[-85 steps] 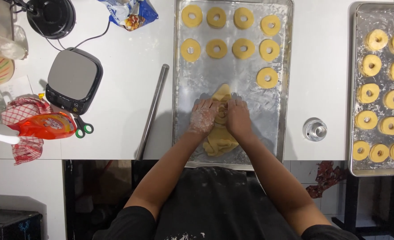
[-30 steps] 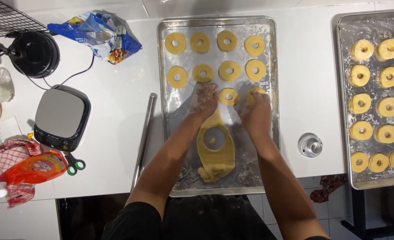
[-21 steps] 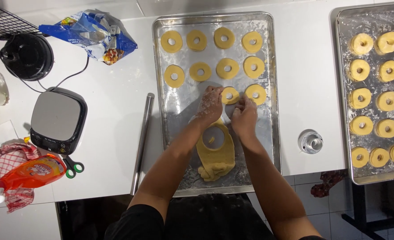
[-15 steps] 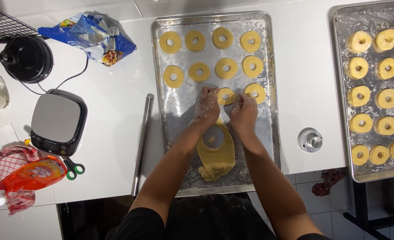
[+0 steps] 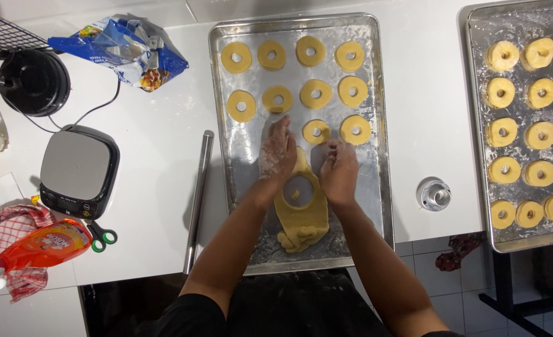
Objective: Rolling out dough and cutting donut shapes using a circular cutter on a baking tray.
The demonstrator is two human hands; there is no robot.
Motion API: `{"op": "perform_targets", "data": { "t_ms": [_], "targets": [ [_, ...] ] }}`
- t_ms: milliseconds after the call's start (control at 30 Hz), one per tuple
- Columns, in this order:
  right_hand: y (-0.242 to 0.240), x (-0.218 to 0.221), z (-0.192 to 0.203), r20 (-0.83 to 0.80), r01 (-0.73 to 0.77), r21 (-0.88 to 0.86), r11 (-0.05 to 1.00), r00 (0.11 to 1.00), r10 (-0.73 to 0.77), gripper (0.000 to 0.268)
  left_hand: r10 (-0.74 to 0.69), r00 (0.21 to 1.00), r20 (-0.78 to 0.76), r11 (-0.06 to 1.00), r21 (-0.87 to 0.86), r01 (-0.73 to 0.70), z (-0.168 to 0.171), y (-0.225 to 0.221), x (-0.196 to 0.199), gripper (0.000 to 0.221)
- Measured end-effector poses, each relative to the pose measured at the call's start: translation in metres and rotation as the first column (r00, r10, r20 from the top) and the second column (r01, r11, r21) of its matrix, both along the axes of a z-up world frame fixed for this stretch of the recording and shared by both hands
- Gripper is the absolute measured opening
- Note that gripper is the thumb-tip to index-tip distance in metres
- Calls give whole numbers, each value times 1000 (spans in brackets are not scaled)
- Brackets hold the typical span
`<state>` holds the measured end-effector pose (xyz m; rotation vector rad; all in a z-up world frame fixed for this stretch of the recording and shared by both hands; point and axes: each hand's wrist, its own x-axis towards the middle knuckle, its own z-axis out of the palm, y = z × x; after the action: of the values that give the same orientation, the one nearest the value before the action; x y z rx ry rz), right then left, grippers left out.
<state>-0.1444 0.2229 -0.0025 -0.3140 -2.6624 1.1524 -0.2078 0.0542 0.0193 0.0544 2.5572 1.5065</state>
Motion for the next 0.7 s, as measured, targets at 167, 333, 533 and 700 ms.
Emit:
{"op": "perform_targets", "data": {
  "t_ms": [167, 333, 533, 700],
  "targets": [
    [3, 66, -7, 84, -300, 286, 910, 954, 288, 27, -189, 982, -10, 928, -330, 175, -35, -25, 56, 40],
    [4, 74, -3, 143, -320, 163, 933, 944, 298, 26, -116, 983, 141, 979, -149, 137, -15, -18, 70, 35],
    [-11, 42, 45, 226, -336, 52, 940, 921, 317, 25, -107, 952, 287, 986, -91, 139, -40, -25, 64, 49],
    [-24, 46, 101, 276, -399, -39, 916, 877, 394, 84, -163, 943, 289, 981, -58, 187, 4, -36, 73, 37]
  ]
}}
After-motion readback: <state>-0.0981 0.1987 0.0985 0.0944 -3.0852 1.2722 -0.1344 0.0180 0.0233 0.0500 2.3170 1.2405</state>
